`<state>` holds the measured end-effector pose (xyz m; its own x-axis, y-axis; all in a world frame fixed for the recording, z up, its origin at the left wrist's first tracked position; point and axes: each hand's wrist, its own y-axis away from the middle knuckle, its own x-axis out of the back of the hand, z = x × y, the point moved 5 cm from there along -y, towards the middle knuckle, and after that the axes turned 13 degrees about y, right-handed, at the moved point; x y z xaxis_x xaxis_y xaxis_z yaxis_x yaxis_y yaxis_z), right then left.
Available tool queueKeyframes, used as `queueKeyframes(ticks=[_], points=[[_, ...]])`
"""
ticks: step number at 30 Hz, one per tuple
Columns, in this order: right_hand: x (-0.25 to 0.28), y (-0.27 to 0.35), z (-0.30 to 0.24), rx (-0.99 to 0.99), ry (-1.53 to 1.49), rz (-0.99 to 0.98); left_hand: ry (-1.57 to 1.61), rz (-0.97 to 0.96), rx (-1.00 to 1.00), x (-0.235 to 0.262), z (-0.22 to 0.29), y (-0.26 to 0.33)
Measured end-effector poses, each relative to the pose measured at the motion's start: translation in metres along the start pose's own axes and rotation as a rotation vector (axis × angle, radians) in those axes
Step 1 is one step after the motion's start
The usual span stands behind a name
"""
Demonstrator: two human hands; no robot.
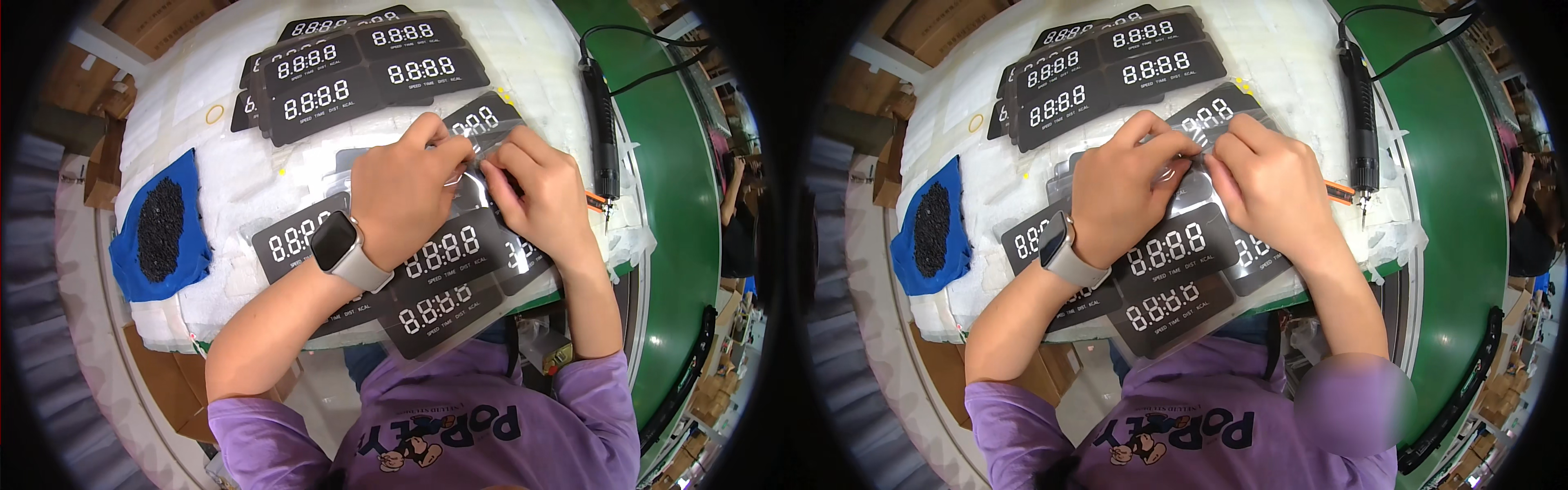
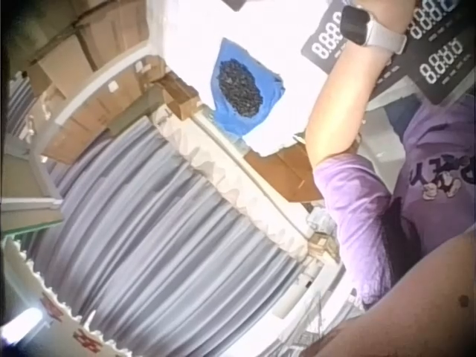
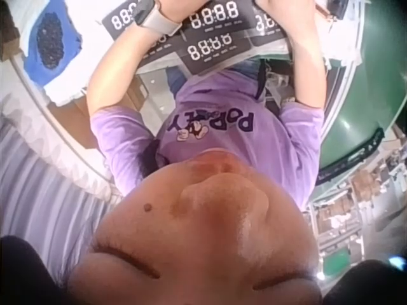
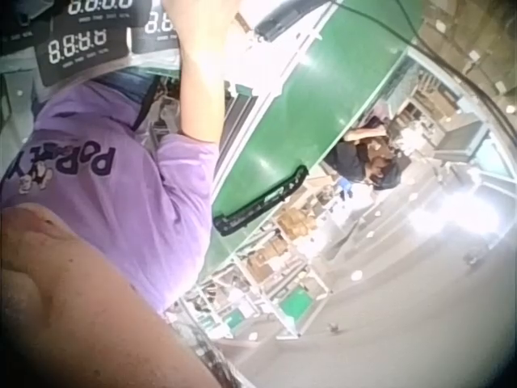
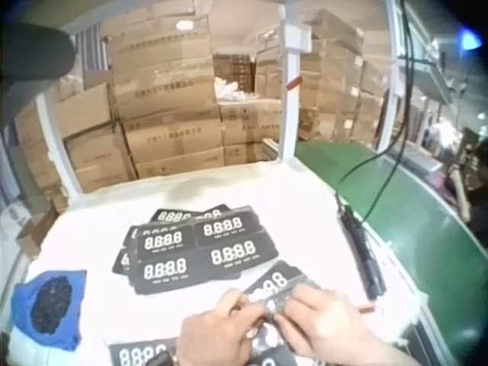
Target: Peeling off protective plastic film from digital display panels using a small tool to lift the edges.
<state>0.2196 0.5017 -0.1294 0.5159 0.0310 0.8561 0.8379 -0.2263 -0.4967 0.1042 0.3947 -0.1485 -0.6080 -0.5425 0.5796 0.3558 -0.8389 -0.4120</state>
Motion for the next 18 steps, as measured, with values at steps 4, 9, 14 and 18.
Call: queueKeyframes(ticks=[4,9,14,18], points=[[0.014,0.002,-0.007,0.111,0.112,0.026,-0.001,-0.035,0.004,-0.001,0.004,-0.009],[-0.002,0.014,0.001,0.178,0.157,0.038,-0.003,-0.046,-0.060,-0.004,0.006,-0.014],[-0.010,0.008,0.018,-0.157,-0.055,-0.050,-0.059,-0.166,-0.061,0.014,0.006,-0.009],[0.010,-0.002,0.027,-0.342,-0.349,-0.128,0.008,-0.118,-0.094,0.021,0.017,-0.011]])
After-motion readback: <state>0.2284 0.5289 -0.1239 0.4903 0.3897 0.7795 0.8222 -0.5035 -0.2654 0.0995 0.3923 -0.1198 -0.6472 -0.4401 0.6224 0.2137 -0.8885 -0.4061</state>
